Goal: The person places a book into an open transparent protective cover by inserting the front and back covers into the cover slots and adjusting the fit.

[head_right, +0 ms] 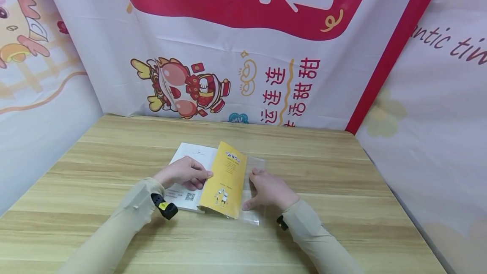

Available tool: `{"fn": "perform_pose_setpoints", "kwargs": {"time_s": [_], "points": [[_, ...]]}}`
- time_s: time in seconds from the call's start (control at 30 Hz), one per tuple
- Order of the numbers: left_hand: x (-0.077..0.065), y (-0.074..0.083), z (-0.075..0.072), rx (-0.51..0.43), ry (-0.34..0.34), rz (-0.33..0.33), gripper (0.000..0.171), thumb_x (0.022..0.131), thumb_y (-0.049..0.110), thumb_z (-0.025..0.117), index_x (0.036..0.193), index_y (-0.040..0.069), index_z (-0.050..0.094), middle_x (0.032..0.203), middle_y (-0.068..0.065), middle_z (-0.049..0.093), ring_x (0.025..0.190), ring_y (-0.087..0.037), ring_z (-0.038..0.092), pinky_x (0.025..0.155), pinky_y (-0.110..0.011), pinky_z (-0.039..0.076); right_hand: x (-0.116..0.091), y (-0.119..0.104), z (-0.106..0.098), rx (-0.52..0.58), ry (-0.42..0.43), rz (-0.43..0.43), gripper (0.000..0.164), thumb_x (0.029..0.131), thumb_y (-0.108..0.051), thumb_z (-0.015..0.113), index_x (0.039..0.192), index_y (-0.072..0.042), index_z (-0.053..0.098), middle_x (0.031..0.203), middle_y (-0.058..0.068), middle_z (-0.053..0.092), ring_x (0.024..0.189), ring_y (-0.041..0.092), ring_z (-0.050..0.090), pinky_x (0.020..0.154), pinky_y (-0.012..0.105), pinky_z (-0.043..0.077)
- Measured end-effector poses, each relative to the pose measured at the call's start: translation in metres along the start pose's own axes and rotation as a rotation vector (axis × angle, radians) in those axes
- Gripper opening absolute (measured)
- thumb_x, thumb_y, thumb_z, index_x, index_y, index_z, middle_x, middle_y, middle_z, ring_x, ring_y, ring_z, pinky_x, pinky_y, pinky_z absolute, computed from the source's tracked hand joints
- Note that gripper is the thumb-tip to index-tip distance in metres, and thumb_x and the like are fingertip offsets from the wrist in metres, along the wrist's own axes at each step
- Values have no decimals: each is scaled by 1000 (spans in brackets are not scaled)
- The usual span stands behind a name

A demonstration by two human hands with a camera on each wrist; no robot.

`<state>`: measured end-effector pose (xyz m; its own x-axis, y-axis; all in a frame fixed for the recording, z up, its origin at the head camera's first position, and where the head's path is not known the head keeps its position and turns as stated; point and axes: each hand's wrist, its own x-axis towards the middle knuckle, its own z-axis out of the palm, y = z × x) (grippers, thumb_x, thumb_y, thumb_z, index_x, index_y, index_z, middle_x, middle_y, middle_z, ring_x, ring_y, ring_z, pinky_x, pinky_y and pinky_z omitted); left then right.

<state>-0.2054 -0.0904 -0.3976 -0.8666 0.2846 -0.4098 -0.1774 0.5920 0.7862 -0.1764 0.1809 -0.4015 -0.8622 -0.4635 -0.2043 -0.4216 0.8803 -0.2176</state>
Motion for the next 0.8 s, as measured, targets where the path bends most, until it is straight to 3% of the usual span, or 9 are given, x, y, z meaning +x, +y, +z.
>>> {"fn": "perform_pose_setpoints", "kwargs": {"time_s": [0.8], "points": [[1,-1,2,19,27,-1,28,84,39,70,88,11,71,77,-6,66,65,-17,61,62,-27,52,-1,1,-2,15,-6,-7,104,63,-64,74,142,-4,42,149,15,31,136,32,31,106,45,28]]}}
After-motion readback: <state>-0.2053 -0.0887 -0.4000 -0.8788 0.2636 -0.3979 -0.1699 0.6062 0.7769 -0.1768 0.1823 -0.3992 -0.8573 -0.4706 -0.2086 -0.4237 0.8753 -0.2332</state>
